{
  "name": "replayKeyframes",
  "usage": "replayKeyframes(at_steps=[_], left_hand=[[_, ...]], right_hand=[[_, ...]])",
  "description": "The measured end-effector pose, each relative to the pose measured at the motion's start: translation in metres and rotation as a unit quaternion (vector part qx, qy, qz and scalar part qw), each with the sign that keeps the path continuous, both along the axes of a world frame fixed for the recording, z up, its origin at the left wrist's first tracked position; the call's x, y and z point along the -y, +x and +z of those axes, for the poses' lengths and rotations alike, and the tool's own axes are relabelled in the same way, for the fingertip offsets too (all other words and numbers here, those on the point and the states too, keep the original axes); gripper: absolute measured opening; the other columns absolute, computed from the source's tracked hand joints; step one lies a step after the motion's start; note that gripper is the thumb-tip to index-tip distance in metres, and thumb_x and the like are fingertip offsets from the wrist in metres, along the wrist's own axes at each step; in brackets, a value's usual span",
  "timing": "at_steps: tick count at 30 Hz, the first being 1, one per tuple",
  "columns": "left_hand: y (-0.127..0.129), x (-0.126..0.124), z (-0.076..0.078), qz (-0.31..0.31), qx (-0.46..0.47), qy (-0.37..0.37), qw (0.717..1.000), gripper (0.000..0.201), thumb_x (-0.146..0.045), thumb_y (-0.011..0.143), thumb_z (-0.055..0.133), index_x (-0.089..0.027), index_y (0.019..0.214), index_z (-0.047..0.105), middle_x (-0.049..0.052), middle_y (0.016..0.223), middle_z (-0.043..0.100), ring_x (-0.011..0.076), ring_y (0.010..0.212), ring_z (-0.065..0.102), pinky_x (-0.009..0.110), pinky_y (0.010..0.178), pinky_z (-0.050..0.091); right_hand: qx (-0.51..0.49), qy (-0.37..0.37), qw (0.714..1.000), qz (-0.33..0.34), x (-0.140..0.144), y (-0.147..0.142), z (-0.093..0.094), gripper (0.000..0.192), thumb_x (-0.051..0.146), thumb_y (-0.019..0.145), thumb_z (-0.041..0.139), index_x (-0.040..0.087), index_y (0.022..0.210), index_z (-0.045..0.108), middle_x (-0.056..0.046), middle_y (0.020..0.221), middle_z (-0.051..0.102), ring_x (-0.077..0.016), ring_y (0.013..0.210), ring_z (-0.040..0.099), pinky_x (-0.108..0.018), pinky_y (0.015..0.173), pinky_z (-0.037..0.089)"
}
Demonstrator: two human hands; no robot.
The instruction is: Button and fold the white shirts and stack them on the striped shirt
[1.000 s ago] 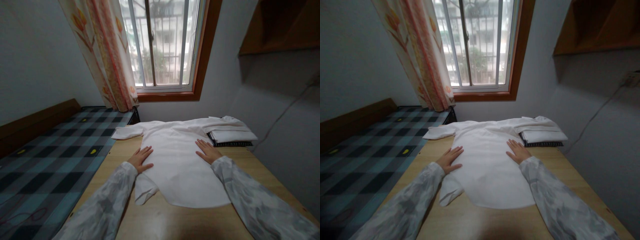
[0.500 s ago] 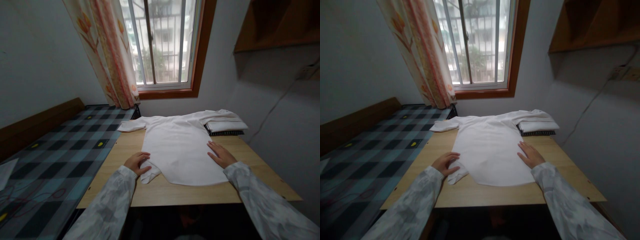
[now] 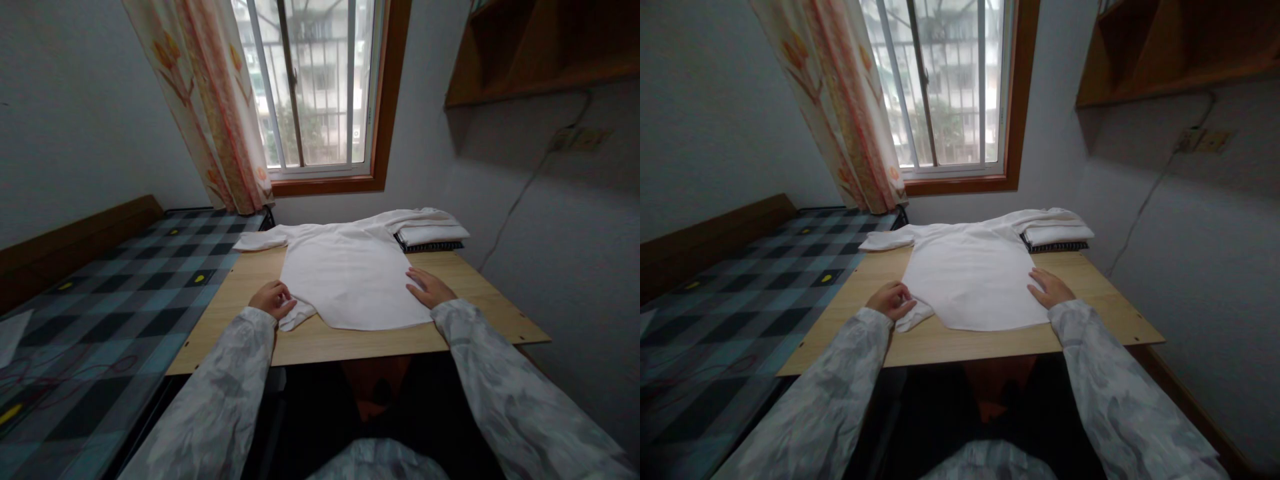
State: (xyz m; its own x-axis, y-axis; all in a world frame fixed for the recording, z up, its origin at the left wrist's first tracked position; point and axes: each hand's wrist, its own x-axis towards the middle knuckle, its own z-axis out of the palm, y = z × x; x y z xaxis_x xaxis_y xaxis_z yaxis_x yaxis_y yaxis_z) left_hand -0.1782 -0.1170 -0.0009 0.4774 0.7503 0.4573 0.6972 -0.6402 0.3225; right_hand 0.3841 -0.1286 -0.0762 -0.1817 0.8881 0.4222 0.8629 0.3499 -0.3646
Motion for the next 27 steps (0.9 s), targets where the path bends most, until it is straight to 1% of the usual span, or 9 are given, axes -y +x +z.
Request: replayKeyframes(at_steps=[3,6,7,9,12,16,21,24,27], left_hand=[[0.003,0.011,0.004,-0.037,-0.026,-0.017,0.999,0.038,-0.058,0.08,0.079,-0.022,0.083,0.068,0.005,0.091,0.067,0.0196,0.08,0.064,0.033,0.076,0.055],[0.005,0.023,0.007,-0.094,-0.035,-0.013,0.995,0.056,-0.064,0.063,0.09,-0.023,0.095,0.07,0.008,0.105,0.07,0.025,0.095,0.067,0.037,0.087,0.056],[0.006,0.026,0.008,-0.103,-0.032,-0.012,0.994,0.058,-0.063,0.062,0.09,-0.023,0.098,0.071,0.009,0.109,0.071,0.0263,0.099,0.067,0.038,0.09,0.056],[0.007,0.03,0.007,-0.103,-0.02,-0.012,0.994,0.044,-0.054,0.071,0.085,-0.023,0.099,0.071,0.009,0.111,0.072,0.0265,0.103,0.068,0.038,0.095,0.056],[0.005,0.029,0.004,-0.077,-0.007,-0.019,0.997,0.019,-0.036,0.082,0.07,-0.023,0.095,0.073,0.008,0.105,0.074,0.0237,0.099,0.07,0.036,0.092,0.056],[0.0,0.026,0.002,-0.026,-0.04,-0.021,0.999,0.017,-0.03,0.082,0.065,-0.024,0.095,0.075,0.005,0.089,0.074,0.021,0.082,0.07,0.032,0.077,0.053],[-0.006,0.032,0.007,0.049,-0.06,0.007,0.997,0.017,-0.038,0.09,0.063,-0.026,0.094,0.073,0.003,0.088,0.075,0.0201,0.08,0.07,0.029,0.073,0.05],[-0.006,0.039,0.01,0.09,-0.037,0.01,0.995,0.016,-0.039,0.089,0.063,-0.026,0.093,0.072,-0.001,0.078,0.072,0.0175,0.071,0.065,0.027,0.067,0.046],[-0.005,0.042,0.013,0.101,0.008,-0.002,0.995,0.019,-0.037,0.091,0.056,-0.024,0.09,0.07,-0.003,0.07,0.066,0.0163,0.064,0.059,0.027,0.062,0.043]], right_hand=[[-0.027,0.007,1.0,0.002,0.012,-0.001,0.004,0.052,0.051,0.098,0.056,0.022,0.138,0.071,-0.015,0.149,0.067,-0.0338,0.139,0.062,-0.055,0.124,0.045],[-0.043,0.016,0.999,0.01,0.029,-0.002,0.009,0.048,0.051,0.097,0.059,0.024,0.135,0.073,-0.014,0.142,0.07,-0.0338,0.134,0.065,-0.055,0.122,0.048],[-0.046,0.02,0.999,0.015,0.034,-0.003,0.011,0.048,0.052,0.097,0.061,0.024,0.134,0.074,-0.014,0.141,0.071,-0.0339,0.133,0.065,-0.054,0.121,0.048],[-0.038,0.021,0.998,0.035,0.046,-0.003,0.014,0.051,0.056,0.096,0.065,0.024,0.136,0.073,-0.014,0.144,0.069,-0.0344,0.135,0.064,-0.054,0.121,0.048],[0.008,-0.001,0.996,0.091,0.061,-0.003,0.019,0.068,0.063,0.088,0.076,0.024,0.143,0.07,-0.013,0.154,0.063,-0.0368,0.142,0.059,-0.056,0.124,0.045],[0.044,-0.027,0.99,0.134,0.075,0.003,0.026,0.083,0.065,0.082,0.082,0.023,0.152,0.064,-0.014,0.163,0.055,-0.0383,0.15,0.053,-0.058,0.126,0.042],[0.07,0.01,0.989,0.128,0.082,0.013,0.031,0.043,0.046,0.1,0.061,0.027,0.135,0.076,-0.01,0.147,0.07,-0.0308,0.135,0.068,-0.05,0.118,0.053],[0.096,0.028,0.99,0.097,0.081,0.019,0.033,0.038,0.038,0.102,0.052,0.026,0.126,0.079,-0.011,0.129,0.079,-0.0298,0.117,0.076,-0.046,0.103,0.061],[0.095,0.027,0.994,0.041,0.078,0.021,0.036,0.037,0.037,0.104,0.046,0.024,0.123,0.076,-0.011,0.114,0.082,-0.0293,0.103,0.078,-0.041,0.09,0.061]])
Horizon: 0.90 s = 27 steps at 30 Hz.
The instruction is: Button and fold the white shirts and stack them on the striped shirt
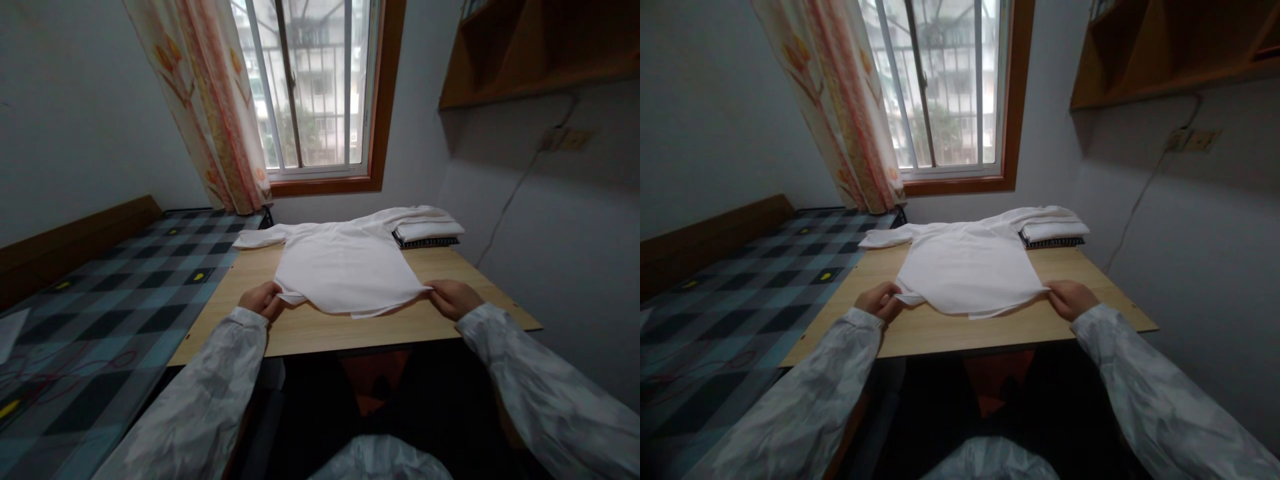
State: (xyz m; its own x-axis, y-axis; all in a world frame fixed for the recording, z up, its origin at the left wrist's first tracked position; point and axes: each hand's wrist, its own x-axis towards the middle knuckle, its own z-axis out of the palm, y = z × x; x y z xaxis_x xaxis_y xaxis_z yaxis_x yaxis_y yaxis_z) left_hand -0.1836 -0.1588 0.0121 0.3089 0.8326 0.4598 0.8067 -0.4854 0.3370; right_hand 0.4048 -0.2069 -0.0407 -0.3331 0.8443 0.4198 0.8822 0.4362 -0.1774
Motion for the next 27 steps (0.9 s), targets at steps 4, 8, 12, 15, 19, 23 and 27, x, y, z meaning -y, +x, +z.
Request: replayKeyframes(at_steps=[4,8,12,15,19,23,27], left_hand=[[-0.005,-0.006,0.002,-0.063,0.028,-0.012,0.998,0.025,-0.03,0.089,0.042,-0.022,0.08,0.063,0.002,0.076,0.068,0.0199,0.073,0.062,0.031,0.07,0.048],[-0.007,-0.013,0.0,-0.149,-0.045,-0.014,0.988,0.022,-0.039,0.084,0.059,-0.023,0.094,0.068,0.005,0.091,0.072,0.0233,0.086,0.067,0.035,0.084,0.054],[0.0,-0.014,-0.002,-0.173,-0.085,-0.009,0.981,0.024,-0.044,0.089,0.067,-0.024,0.101,0.075,0.008,0.101,0.075,0.0239,0.095,0.07,0.035,0.087,0.056],[0.006,-0.011,0.001,-0.168,-0.05,-0.019,0.984,0.029,-0.045,0.1,0.057,-0.024,0.091,0.075,0.007,0.095,0.075,0.0212,0.089,0.071,0.032,0.084,0.056],[0.008,-0.006,0.003,-0.08,0.099,-0.03,0.991,0.038,-0.049,0.105,0.051,-0.02,0.09,0.071,0.005,0.086,0.074,0.0188,0.08,0.068,0.027,0.072,0.053],[0.0,-0.007,0.001,-0.008,0.152,-0.001,0.988,0.033,-0.047,0.104,0.052,-0.02,0.088,0.064,0.003,0.078,0.069,0.0169,0.072,0.064,0.025,0.063,0.049],[-0.011,-0.009,-0.001,-0.033,0.035,0.029,0.998,0.026,-0.041,0.101,0.052,-0.022,0.086,0.064,0.004,0.084,0.073,0.0198,0.08,0.068,0.029,0.077,0.054]], right_hand=[[-0.021,0.0,0.998,-0.052,-0.005,-0.003,0.005,0.035,0.034,0.104,0.04,0.022,0.109,0.072,-0.012,0.096,0.079,-0.0293,0.09,0.075,-0.04,0.08,0.058],[-0.001,0.03,0.999,-0.018,-0.008,-0.008,0.008,0.035,0.036,0.092,0.057,0.021,0.121,0.071,-0.014,0.114,0.079,-0.0329,0.105,0.073,-0.046,0.096,0.056],[0.028,0.045,0.996,0.066,-0.009,-0.008,0.008,0.061,0.035,0.085,0.067,0.019,0.144,0.065,-0.016,0.143,0.07,-0.0364,0.13,0.065,-0.052,0.115,0.049],[0.028,0.027,0.996,0.077,-0.011,-0.006,0.005,0.05,0.035,0.095,0.057,0.021,0.141,0.07,-0.014,0.139,0.073,-0.0342,0.127,0.068,-0.052,0.113,0.051],[-0.032,0.003,0.999,0.035,-0.013,-0.001,0.0,0.048,0.041,0.107,0.04,0.024,0.138,0.074,-0.011,0.133,0.077,-0.0316,0.121,0.073,-0.05,0.108,0.056],[-0.061,-0.017,0.997,0.038,-0.014,0.001,0.004,0.049,0.045,0.11,0.036,0.027,0.138,0.073,-0.008,0.135,0.077,-0.0306,0.124,0.073,-0.048,0.108,0.057],[-0.066,-0.029,0.997,0.024,-0.014,-0.002,0.01,0.048,0.042,0.11,0.036,0.027,0.136,0.074,-0.008,0.127,0.08,-0.0308,0.115,0.076,-0.044,0.1,0.06]])
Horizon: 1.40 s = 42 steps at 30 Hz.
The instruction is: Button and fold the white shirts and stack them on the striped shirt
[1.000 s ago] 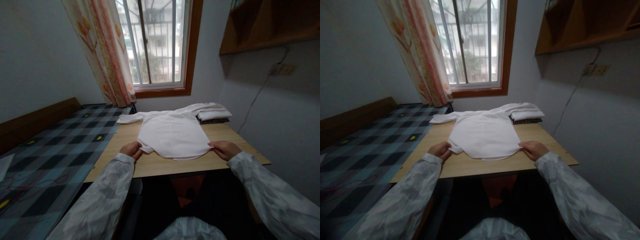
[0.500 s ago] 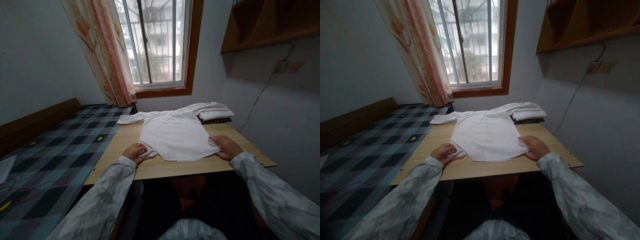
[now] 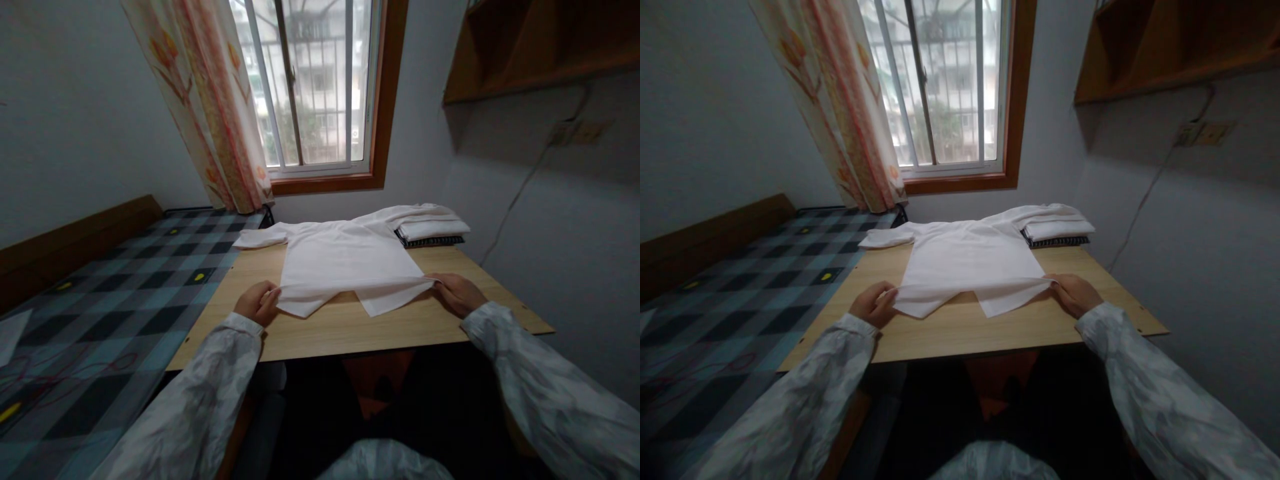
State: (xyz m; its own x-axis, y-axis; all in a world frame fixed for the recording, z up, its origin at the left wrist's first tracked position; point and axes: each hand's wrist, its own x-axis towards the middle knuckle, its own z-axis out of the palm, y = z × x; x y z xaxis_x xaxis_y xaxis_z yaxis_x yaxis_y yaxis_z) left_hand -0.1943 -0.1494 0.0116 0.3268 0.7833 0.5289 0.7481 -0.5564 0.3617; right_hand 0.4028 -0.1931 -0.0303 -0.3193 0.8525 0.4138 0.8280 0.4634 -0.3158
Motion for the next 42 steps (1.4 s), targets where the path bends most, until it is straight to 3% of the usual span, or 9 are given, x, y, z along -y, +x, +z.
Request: replayKeyframes(at_steps=[2,5,9,16,22,27,34,38,42], left_hand=[[-0.001,0.002,0.002,-0.053,-0.063,0.041,0.996,0.018,-0.036,0.095,0.058,-0.021,0.101,0.067,0.009,0.109,0.078,0.0252,0.101,0.073,0.038,0.095,0.056],[0.001,0.006,0.007,-0.158,-0.138,0.083,0.974,0.054,-0.031,0.082,0.065,-0.021,0.135,0.062,0.015,0.148,0.066,0.0323,0.13,0.066,0.049,0.114,0.05],[0.007,0.004,0.01,-0.242,-0.212,0.073,0.944,0.08,-0.04,0.08,0.068,-0.02,0.154,0.048,0.017,0.154,0.062,0.0342,0.133,0.065,0.048,0.114,0.052],[0.037,-0.01,0.013,-0.187,-0.354,0.041,0.915,0.04,-0.027,0.099,0.058,-0.022,0.138,0.064,0.012,0.135,0.074,0.0257,0.106,0.076,0.036,0.093,0.058],[0.086,0.004,0.024,-0.062,-0.332,0.006,0.941,0.042,-0.038,0.095,0.067,-0.021,0.133,0.069,0.015,0.125,0.076,0.0299,0.1,0.075,0.04,0.089,0.053],[0.113,0.0,0.046,0.11,-0.26,-0.111,0.953,0.066,-0.07,0.105,0.035,-0.023,0.09,0.078,0.013,0.091,0.079,0.0292,0.087,0.074,0.036,0.071,0.046],[0.128,-0.009,0.058,0.165,-0.286,-0.174,0.928,0.09,-0.089,0.096,0.025,-0.018,0.085,0.079,0.018,0.091,0.078,0.0341,0.089,0.075,0.039,0.075,0.05],[0.137,-0.002,0.051,0.025,-0.317,-0.079,0.945,0.047,-0.058,0.097,0.061,-0.019,0.12,0.074,0.015,0.11,0.078,0.032,0.101,0.075,0.041,0.09,0.054],[0.149,0.0,0.04,-0.188,-0.342,-0.005,0.921,0.057,-0.016,0.085,0.069,-0.023,0.141,0.061,0.011,0.135,0.071,0.0287,0.114,0.071,0.04,0.101,0.053]], right_hand=[[0.001,0.002,1.0,-0.026,-0.001,-0.002,0.001,0.048,0.041,0.11,0.037,0.025,0.132,0.075,-0.01,0.118,0.082,-0.0312,0.107,0.077,-0.042,0.093,0.06],[0.009,0.002,0.999,-0.046,-0.002,-0.004,0.001,0.049,0.041,0.11,0.034,0.023,0.124,0.078,-0.011,0.112,0.083,-0.0305,0.101,0.077,-0.04,0.088,0.059],[0.013,-0.005,0.999,-0.042,-0.002,-0.005,0.0,0.05,0.041,0.111,0.031,0.023,0.12,0.077,-0.01,0.115,0.082,-0.0298,0.104,0.076,-0.04,0.089,0.057],[0.035,0.027,0.997,-0.066,0.004,-0.015,0.005,0.043,0.041,0.107,0.043,0.023,0.136,0.069,-0.01,0.119,0.082,-0.0297,0.101,0.078,-0.04,0.087,0.059],[0.118,0.04,0.989,-0.079,0.008,-0.038,0.013,0.08,0.058,0.088,0.073,0.023,0.157,0.054,-0.009,0.123,0.082,-0.0315,0.098,0.079,-0.038,0.082,0.057],[0.134,-0.008,0.984,-0.113,-0.001,-0.04,0.022,0.042,0.052,0.105,0.049,0.028,0.126,0.077,-0.007,0.112,0.083,-0.0268,0.094,0.077,-0.032,0.074,0.048],[0.186,-0.053,0.963,-0.189,-0.005,-0.048,0.034,0.064,0.052,0.113,0.026,0.022,0.093,0.079,-0.012,0.099,0.081,-0.0258,0.087,0.074,-0.033,0.067,0.036],[0.198,-0.04,0.964,-0.173,-0.003,-0.05,0.035,0.061,0.048,0.113,0.027,0.021,0.09,0.076,-0.011,0.099,0.08,-0.0242,0.085,0.072,-0.033,0.066,0.036],[0.174,0.0,0.972,-0.156,-0.002,-0.048,0.028,0.055,0.046,0.111,0.031,0.022,0.097,0.079,-0.012,0.097,0.081,-0.0246,0.082,0.073,-0.033,0.068,0.043]])
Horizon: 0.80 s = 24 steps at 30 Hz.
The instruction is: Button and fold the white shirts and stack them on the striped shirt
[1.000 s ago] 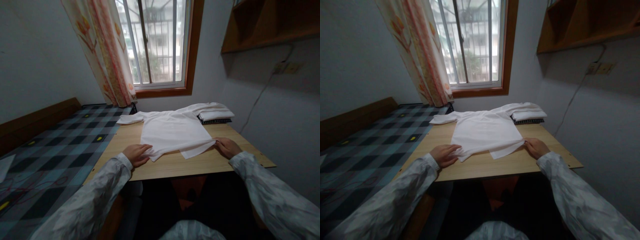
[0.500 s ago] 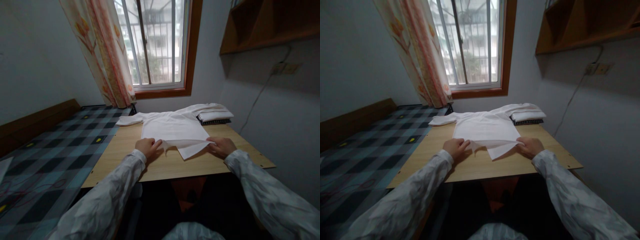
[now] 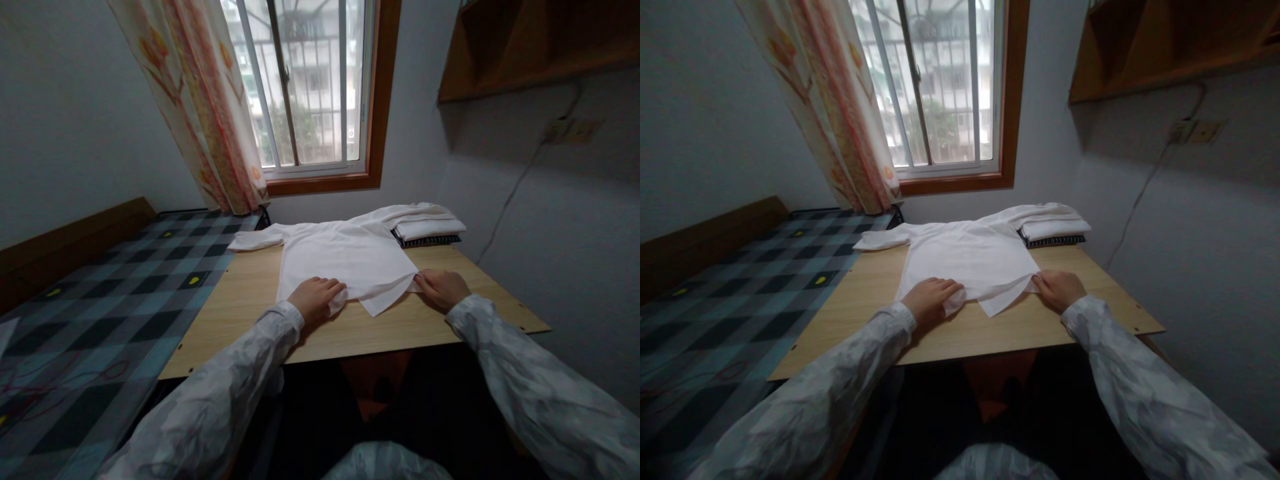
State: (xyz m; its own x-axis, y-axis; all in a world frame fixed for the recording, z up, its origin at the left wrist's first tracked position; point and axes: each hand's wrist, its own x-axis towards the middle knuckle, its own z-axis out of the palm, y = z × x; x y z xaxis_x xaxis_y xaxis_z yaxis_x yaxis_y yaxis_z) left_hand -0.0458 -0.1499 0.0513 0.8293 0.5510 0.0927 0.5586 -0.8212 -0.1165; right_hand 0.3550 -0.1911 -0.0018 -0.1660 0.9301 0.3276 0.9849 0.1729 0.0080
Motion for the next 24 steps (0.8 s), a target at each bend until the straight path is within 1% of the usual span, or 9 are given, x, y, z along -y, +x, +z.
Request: replayKeyframes(at_steps=[2,5,7,10,13,16,18,20,24], left_hand=[[0.006,-0.001,-0.005,0.007,0.033,0.005,0.999,0.053,-0.011,0.085,0.065,-0.022,0.137,0.061,0.012,0.13,0.071,0.0286,0.112,0.071,0.04,0.096,0.054],[0.012,-0.003,-0.008,0.093,0.148,-0.007,0.984,0.04,-0.012,0.087,0.06,-0.023,0.125,0.063,0.009,0.116,0.073,0.0257,0.103,0.071,0.036,0.087,0.054],[0.015,-0.005,-0.006,0.148,0.207,-0.033,0.967,0.029,-0.016,0.088,0.059,-0.025,0.115,0.065,0.005,0.101,0.074,0.0232,0.091,0.07,0.033,0.079,0.051],[0.02,-0.006,0.001,0.187,0.224,-0.057,0.955,0.013,-0.03,0.089,0.065,-0.025,0.1,0.068,0.003,0.083,0.072,0.0228,0.078,0.066,0.032,0.07,0.044],[0.024,-0.006,0.009,0.227,0.211,-0.059,0.949,0.036,-0.058,0.08,0.079,-0.024,0.088,0.071,0.005,0.077,0.071,0.0246,0.075,0.064,0.033,0.067,0.039],[0.026,-0.005,0.012,0.267,0.203,-0.06,0.94,0.058,-0.081,0.075,0.074,-0.023,0.078,0.072,0.007,0.073,0.07,0.0254,0.074,0.065,0.033,0.065,0.037],[0.026,-0.003,0.012,0.258,0.189,-0.056,0.946,0.065,-0.087,0.076,0.069,-0.022,0.076,0.071,0.008,0.073,0.071,0.026,0.074,0.066,0.032,0.065,0.036],[0.024,0.002,0.009,0.199,0.152,-0.063,0.966,0.062,-0.085,0.076,0.07,-0.023,0.076,0.071,0.009,0.073,0.071,0.0267,0.075,0.068,0.032,0.066,0.037],[0.009,0.009,0.008,0.04,0.058,-0.149,0.986,0.031,-0.055,0.081,0.077,-0.025,0.079,0.071,0.004,0.074,0.072,0.0231,0.073,0.068,0.031,0.066,0.038]], right_hand=[[-0.029,0.04,0.998,0.028,-0.001,0.001,-0.006,0.048,0.042,0.109,0.036,0.023,0.115,0.079,-0.012,0.107,0.083,-0.0264,0.087,0.075,-0.035,0.073,0.05],[-0.067,0.077,0.991,0.084,-0.003,0.002,-0.016,0.045,0.034,0.105,0.043,0.022,0.135,0.072,-0.011,0.123,0.081,-0.0292,0.101,0.076,-0.041,0.088,0.057],[-0.075,0.081,0.987,0.113,-0.005,0.002,-0.02,0.043,0.029,0.101,0.045,0.02,0.134,0.073,-0.012,0.125,0.08,-0.0302,0.107,0.075,-0.044,0.097,0.056],[-0.071,0.089,0.985,0.13,-0.008,0.002,-0.022,0.037,0.025,0.099,0.048,0.019,0.126,0.074,-0.013,0.121,0.081,-0.031,0.11,0.074,-0.046,0.104,0.053],[-0.057,0.087,0.985,0.137,-0.009,0.001,-0.021,0.032,0.024,0.099,0.049,0.02,0.119,0.074,-0.013,0.115,0.081,-0.0303,0.108,0.073,-0.046,0.107,0.05],[-0.047,0.078,0.985,0.149,-0.008,-0.001,-0.021,0.028,0.025,0.099,0.051,0.02,0.114,0.074,-0.012,0.108,0.081,-0.0288,0.102,0.073,-0.046,0.109,0.049],[-0.047,0.077,0.983,0.158,-0.008,0.0,-0.02,0.028,0.025,0.098,0.052,0.02,0.115,0.075,-0.012,0.108,0.081,-0.0284,0.102,0.073,-0.046,0.11,0.048],[-0.05,0.077,0.981,0.17,-0.008,0.005,-0.02,0.03,0.025,0.097,0.054,0.02,0.118,0.076,-0.012,0.113,0.081,-0.0287,0.106,0.074,-0.048,0.112,0.047],[-0.049,0.067,0.968,0.238,-0.005,0.021,-0.02,0.039,0.027,0.1,0.055,0.025,0.133,0.074,-0.01,0.133,0.077,-0.029,0.123,0.071,-0.052,0.118,0.045]])
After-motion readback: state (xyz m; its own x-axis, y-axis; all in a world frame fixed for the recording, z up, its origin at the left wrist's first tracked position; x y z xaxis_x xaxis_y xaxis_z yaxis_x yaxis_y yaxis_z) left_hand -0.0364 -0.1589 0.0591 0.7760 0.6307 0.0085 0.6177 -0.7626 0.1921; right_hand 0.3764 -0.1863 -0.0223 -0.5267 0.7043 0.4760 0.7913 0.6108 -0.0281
